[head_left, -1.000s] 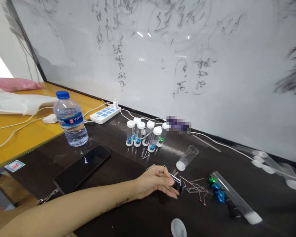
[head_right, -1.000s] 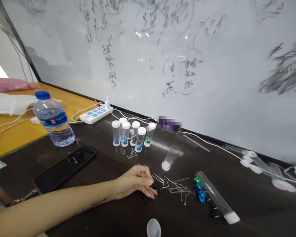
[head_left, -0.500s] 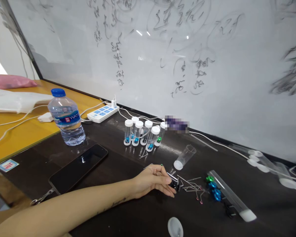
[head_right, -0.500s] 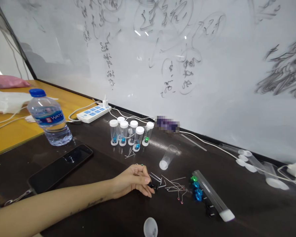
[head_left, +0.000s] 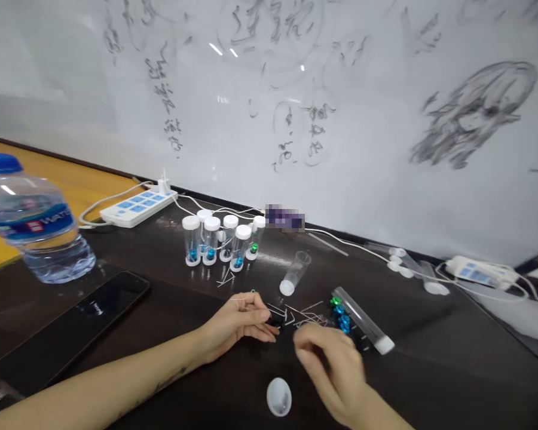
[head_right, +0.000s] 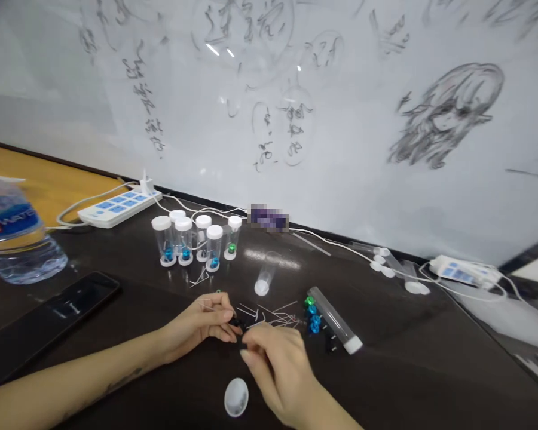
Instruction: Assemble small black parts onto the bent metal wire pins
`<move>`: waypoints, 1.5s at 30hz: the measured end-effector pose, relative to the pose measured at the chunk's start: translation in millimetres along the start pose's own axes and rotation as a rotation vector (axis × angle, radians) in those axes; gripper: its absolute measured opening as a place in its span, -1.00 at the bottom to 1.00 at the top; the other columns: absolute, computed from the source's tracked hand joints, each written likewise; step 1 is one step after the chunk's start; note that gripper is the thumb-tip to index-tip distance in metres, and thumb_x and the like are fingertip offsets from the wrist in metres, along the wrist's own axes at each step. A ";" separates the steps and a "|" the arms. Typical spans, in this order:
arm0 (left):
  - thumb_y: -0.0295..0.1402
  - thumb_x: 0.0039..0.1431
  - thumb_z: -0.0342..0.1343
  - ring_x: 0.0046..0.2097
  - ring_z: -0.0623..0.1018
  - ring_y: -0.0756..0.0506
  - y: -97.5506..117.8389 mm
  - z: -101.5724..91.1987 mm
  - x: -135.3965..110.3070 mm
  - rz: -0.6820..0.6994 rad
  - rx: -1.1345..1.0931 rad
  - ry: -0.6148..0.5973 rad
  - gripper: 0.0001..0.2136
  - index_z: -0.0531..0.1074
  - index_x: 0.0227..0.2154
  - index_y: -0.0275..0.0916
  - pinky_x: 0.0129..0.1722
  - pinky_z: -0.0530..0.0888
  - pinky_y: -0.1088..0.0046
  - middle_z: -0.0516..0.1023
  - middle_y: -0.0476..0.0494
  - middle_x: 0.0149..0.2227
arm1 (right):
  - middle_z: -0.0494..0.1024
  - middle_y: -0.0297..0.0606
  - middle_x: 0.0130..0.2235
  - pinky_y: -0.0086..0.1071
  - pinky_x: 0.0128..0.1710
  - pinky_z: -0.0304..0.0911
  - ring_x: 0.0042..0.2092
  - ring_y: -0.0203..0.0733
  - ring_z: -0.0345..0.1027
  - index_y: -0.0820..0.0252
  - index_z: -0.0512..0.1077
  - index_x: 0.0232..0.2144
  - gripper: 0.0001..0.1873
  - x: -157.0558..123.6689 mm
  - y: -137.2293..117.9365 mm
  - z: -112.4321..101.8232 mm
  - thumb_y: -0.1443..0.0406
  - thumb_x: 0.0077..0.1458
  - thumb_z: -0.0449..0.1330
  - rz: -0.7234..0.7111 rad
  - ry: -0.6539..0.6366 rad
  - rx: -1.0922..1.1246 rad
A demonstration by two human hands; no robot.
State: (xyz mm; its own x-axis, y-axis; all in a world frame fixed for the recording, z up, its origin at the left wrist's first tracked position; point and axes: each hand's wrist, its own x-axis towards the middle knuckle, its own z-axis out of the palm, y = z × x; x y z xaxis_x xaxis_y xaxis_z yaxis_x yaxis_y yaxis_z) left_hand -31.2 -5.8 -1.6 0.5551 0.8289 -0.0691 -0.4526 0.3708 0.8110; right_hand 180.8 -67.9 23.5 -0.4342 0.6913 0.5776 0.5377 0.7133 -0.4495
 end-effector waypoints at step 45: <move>-0.37 0.07 0.25 -0.45 0.61 -0.03 -2.6 1.8 -0.6 -0.017 0.099 0.002 -0.84 0.38 -0.44 -0.32 -0.43 0.52 0.56 0.63 -0.19 -0.47 | 0.34 -0.39 -0.48 -0.43 -0.38 0.11 -0.42 -0.28 0.23 0.17 0.29 -0.47 -0.70 16.8 27.5 31.1 0.24 0.31 0.00 0.282 -0.186 0.213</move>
State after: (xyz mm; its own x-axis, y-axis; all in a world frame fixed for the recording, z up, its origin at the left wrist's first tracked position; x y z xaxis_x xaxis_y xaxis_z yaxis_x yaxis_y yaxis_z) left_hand -29.1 -8.0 -2.6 0.5606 0.8238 -0.0841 -0.3722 0.3413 0.8631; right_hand 165.8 -33.1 -0.3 -0.4247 0.8587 0.2869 0.5009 0.4868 -0.7156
